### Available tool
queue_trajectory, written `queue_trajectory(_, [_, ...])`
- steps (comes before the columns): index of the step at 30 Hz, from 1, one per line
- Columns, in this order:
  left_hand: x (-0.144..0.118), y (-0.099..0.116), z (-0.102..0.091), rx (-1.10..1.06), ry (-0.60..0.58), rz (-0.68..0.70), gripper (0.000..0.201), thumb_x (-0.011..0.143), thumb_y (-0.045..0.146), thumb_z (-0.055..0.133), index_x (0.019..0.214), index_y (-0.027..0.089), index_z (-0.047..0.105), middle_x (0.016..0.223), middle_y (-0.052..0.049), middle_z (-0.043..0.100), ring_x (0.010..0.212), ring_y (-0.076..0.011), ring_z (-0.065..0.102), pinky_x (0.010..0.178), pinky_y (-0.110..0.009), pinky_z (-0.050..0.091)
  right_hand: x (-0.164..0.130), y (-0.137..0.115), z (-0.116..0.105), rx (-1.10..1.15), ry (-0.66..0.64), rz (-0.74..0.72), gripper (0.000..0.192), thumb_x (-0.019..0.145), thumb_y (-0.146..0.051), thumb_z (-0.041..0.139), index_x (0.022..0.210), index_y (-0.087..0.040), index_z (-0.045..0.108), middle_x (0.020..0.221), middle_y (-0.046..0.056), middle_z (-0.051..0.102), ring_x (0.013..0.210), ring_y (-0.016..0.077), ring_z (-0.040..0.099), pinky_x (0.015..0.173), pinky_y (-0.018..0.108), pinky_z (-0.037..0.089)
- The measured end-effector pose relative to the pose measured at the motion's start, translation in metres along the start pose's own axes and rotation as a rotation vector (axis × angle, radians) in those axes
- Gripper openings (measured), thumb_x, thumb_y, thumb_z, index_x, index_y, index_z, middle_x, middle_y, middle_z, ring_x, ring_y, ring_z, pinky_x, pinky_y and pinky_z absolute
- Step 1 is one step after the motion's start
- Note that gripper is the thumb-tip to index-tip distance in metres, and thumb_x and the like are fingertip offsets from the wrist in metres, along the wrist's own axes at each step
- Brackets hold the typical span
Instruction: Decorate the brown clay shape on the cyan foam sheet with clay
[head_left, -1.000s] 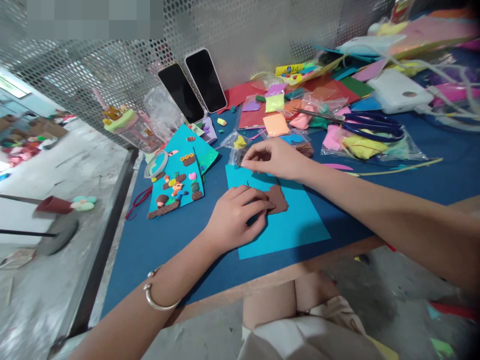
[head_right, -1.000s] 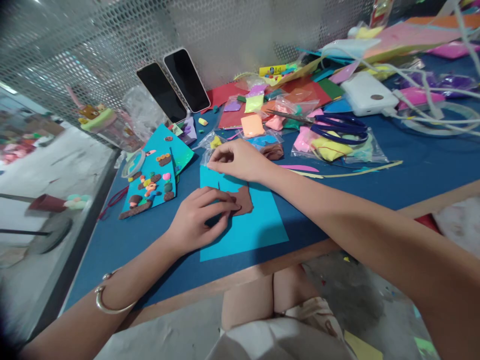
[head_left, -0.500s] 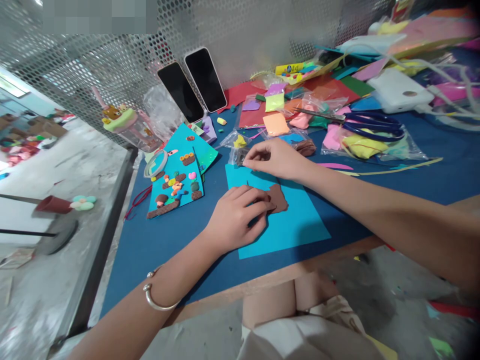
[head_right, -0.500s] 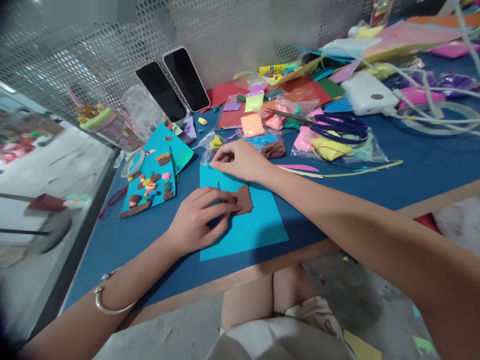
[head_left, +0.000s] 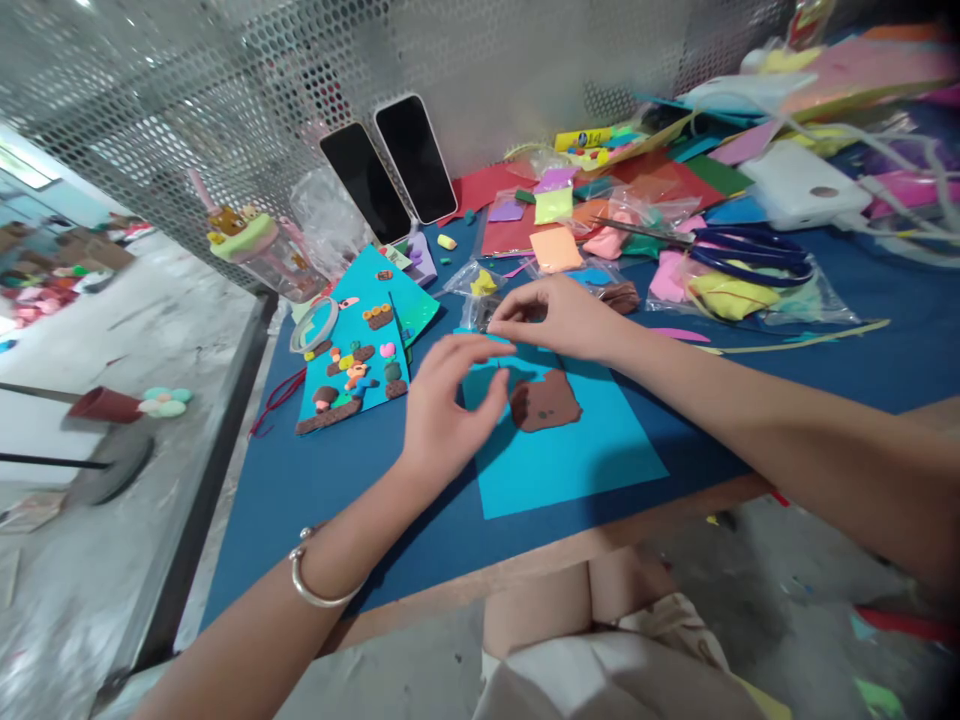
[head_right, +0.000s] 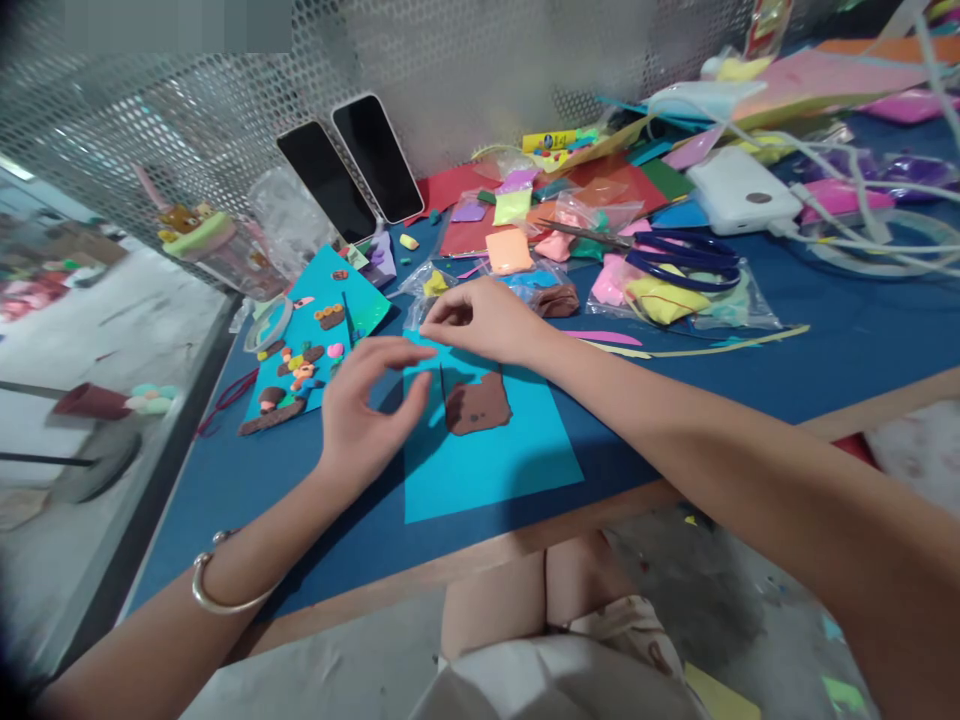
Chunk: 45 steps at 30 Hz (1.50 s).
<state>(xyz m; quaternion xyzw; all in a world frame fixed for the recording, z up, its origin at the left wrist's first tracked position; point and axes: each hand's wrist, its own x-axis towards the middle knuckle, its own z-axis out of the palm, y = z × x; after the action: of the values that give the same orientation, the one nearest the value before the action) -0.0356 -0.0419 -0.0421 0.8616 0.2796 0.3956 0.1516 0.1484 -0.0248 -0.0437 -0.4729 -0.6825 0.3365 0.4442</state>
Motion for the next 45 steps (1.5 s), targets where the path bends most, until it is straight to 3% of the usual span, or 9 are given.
queue_trajectory(2, [0.003,-0.007,-0.002,-0.019,0.099,-0.097,0.015,0.083,0.018,0.065,0.097,0.021,0.066,0.094,-0.002,0.068,0.082,-0.0137,0.061,0.073,-0.026,0.051,-0.002,-0.003,-0.001,0.014,-0.041,-0.022,0.019,0.075,-0.034,0.066,0.076,-0.016,0.071,0.073,0.003,0.070,0.070,0.0160,0.064,0.062,0.026,0.047])
queue_trajectory(5, [0.003,-0.015,-0.003,-0.088,0.103,-0.136,0.013,0.081,0.020,0.069,0.094,0.021,0.068,0.093,-0.001,0.070,0.080,-0.0128,0.062,0.070,-0.025,0.051,-0.004,-0.008,-0.003,-0.021,-0.093,-0.029,0.020,0.075,-0.037,0.068,0.077,-0.017,0.072,0.072,0.002,0.070,0.070,0.0159,0.064,0.062,0.026,0.047])
queue_trajectory(13, [0.003,-0.014,-0.002,-0.115,0.165,-0.102,0.003,0.081,0.018,0.070,0.084,0.019,0.070,0.082,-0.001,0.071,0.077,-0.0120,0.063,0.067,-0.023,0.050,-0.006,-0.014,-0.010,-0.026,-0.204,0.027,0.022,0.076,-0.040,0.068,0.077,-0.019,0.075,0.066,0.002,0.068,0.063,0.0140,0.061,0.055,0.026,0.046])
queue_trajectory(22, [0.003,-0.011,-0.003,-0.032,0.167,-0.001,0.005,0.081,0.013,0.067,0.082,0.018,0.068,0.081,-0.001,0.069,0.075,-0.0113,0.061,0.068,-0.023,0.050,-0.007,-0.012,-0.012,0.029,-0.245,0.031,0.020,0.073,-0.040,0.071,0.077,-0.020,0.075,0.069,0.001,0.070,0.066,0.0145,0.063,0.058,0.026,0.049])
queue_trajectory(27, [0.001,-0.006,-0.002,-0.070,0.159,-0.037,0.006,0.083,0.013,0.060,0.082,0.018,0.060,0.079,0.001,0.063,0.072,-0.0103,0.059,0.067,-0.023,0.050,-0.003,-0.010,-0.014,0.063,-0.162,0.006,0.017,0.072,-0.036,0.073,0.075,-0.019,0.073,0.070,0.001,0.069,0.066,0.0138,0.063,0.061,0.026,0.050])
queue_trajectory(32, [-0.002,0.000,-0.002,-0.094,0.059,-0.001,0.007,0.087,0.013,0.054,0.083,0.019,0.056,0.077,0.001,0.061,0.072,-0.0104,0.058,0.067,-0.022,0.049,0.000,-0.008,-0.015,0.047,-0.042,0.032,0.019,0.070,-0.036,0.073,0.074,-0.017,0.072,0.069,0.002,0.070,0.065,0.0142,0.062,0.060,0.027,0.050])
queue_trajectory(37, [-0.002,0.002,-0.003,-0.070,0.012,0.057,0.015,0.091,0.012,0.049,0.087,0.019,0.062,0.084,-0.001,0.068,0.077,-0.0110,0.062,0.072,-0.023,0.051,-0.001,-0.006,-0.012,0.058,-0.070,0.017,0.017,0.072,-0.035,0.071,0.075,-0.018,0.072,0.071,0.003,0.070,0.067,0.0150,0.064,0.063,0.028,0.052])
queue_trajectory(45, [-0.003,0.004,0.000,-0.121,0.005,0.072,0.005,0.083,0.015,0.066,0.084,0.019,0.068,0.084,-0.002,0.068,0.079,-0.0124,0.064,0.074,-0.024,0.052,-0.002,-0.006,-0.012,0.074,-0.092,0.031,0.019,0.072,-0.037,0.071,0.076,-0.018,0.071,0.073,0.003,0.070,0.069,0.0156,0.064,0.065,0.029,0.052])
